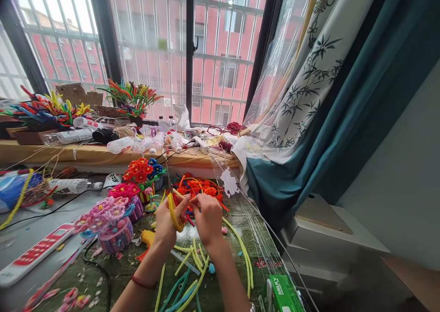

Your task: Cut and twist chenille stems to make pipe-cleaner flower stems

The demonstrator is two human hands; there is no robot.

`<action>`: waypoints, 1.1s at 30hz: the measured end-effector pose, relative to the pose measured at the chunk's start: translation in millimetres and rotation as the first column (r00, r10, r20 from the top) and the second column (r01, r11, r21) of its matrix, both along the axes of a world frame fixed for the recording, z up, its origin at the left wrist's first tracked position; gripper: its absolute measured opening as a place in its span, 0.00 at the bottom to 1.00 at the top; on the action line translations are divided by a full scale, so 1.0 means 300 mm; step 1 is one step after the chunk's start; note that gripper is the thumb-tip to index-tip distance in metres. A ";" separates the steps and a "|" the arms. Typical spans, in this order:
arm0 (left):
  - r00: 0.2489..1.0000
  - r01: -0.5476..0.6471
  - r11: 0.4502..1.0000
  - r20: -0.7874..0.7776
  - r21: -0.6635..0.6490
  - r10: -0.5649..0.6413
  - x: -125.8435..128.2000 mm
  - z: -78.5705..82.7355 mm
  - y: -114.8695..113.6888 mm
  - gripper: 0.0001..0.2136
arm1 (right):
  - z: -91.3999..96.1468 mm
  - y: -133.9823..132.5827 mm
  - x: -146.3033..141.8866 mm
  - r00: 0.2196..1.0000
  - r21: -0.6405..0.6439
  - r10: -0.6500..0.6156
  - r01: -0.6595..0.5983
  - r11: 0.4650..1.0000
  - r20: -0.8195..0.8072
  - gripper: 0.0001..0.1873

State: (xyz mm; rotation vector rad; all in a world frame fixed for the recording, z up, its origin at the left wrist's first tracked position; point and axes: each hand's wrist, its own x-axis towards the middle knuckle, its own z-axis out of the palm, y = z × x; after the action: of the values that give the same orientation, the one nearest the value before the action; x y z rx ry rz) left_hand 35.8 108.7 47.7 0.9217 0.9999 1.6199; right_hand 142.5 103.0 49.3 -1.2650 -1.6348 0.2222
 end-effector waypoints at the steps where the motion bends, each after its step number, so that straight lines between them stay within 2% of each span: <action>1: 1.000 -0.007 1.000 0.014 0.007 0.007 0.003 0.007 0.005 0.19 | 0.001 -0.001 -0.010 1.000 0.038 -0.004 0.003 0.999 0.011 0.07; 5: 0.994 -0.073 0.996 0.080 0.048 0.069 -0.004 0.014 0.020 0.21 | -0.009 0.001 -0.028 0.999 0.148 -0.038 0.039 0.988 -0.008 0.01; 6: 0.992 -0.092 0.994 0.096 0.057 0.086 -0.010 0.015 0.022 0.21 | -0.015 0.003 -0.031 0.995 0.173 -0.058 0.071 0.982 -0.076 0.03; 8: 0.986 -0.126 0.989 0.123 0.071 0.116 -0.025 0.020 0.025 0.20 | -0.031 0.012 -0.043 0.944 0.171 -0.097 0.157 0.973 -0.316 0.13; 10: 0.981 -0.147 0.985 0.143 0.086 0.134 -0.040 0.028 0.027 0.20 | -0.049 0.024 -0.060 0.788 0.056 -0.082 0.146 0.988 -0.610 0.24; 11: 0.980 -0.148 0.984 0.149 0.094 0.133 -0.046 0.031 0.028 0.19 | -0.056 0.030 -0.070 0.673 -0.027 -0.053 0.049 0.998 -0.738 0.28; 12: 0.980 -0.147 0.984 0.153 0.102 0.130 -0.051 0.034 0.028 0.19 | -0.061 0.034 -0.079 0.543 -0.099 -0.020 -0.117 0.988 -0.839 0.32; 13: 0.979 -0.144 0.984 0.157 0.109 0.126 -0.055 0.034 0.027 0.19 | -0.063 0.037 -0.088 0.411 -0.136 0.003 -0.308 0.942 -0.912 0.34; 14: 0.979 -0.144 0.983 0.160 0.115 0.125 -0.056 0.033 0.026 0.19 | -0.063 0.038 -0.097 0.291 -0.129 0.016 -0.475 0.871 -0.957 0.35; 15: 0.977 -0.154 0.981 0.165 0.121 0.134 -0.056 0.030 0.025 0.19 | -0.061 0.037 -0.104 0.196 -0.095 0.027 -0.587 0.804 -0.980 0.34; 16: 0.974 -0.171 0.977 0.172 0.125 0.149 -0.055 0.025 0.023 0.18 | -0.057 0.036 -0.111 0.128 -0.053 0.038 -0.638 0.768 -0.991 0.32; 17: 0.970 -0.188 0.974 0.180 0.125 0.164 -0.052 0.019 0.020 0.18 | -0.054 0.033 -0.116 0.086 -0.016 0.051 -0.641 0.767 -0.995 0.29; 21: 0.969 -0.179 0.980 0.184 0.082 0.162 -0.046 -0.011 0.005 0.17 | -0.050 0.026 -0.131 0.051 0.019 0.055 -0.545 0.838 -0.997 0.20; 24: 0.980 -0.152 0.987 0.135 0.047 0.144 -0.054 -0.035 -0.008 0.17 | -0.058 0.026 -0.135 0.054 0.001 0.035 -0.525 0.851 -0.998 0.20; 28: 0.985 -0.150 0.987 0.097 0.062 0.143 -0.068 -0.060 -0.016 0.16 | -0.065 0.024 -0.139 0.068 -0.014 0.023 -0.509 0.861 -0.997 0.19; 33: 0.989 -0.122 0.990 0.098 0.069 0.115 -0.068 -0.059 -0.024 0.16 | -0.071 0.025 -0.145 0.064 -0.018 0.016 -0.498 0.867 -0.998 0.18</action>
State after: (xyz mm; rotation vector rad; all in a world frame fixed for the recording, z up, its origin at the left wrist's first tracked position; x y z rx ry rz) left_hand 15.3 101.5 30.1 0.8408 0.9502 1.7941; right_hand 99.1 110.5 28.1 -0.6230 -0.4992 1.4007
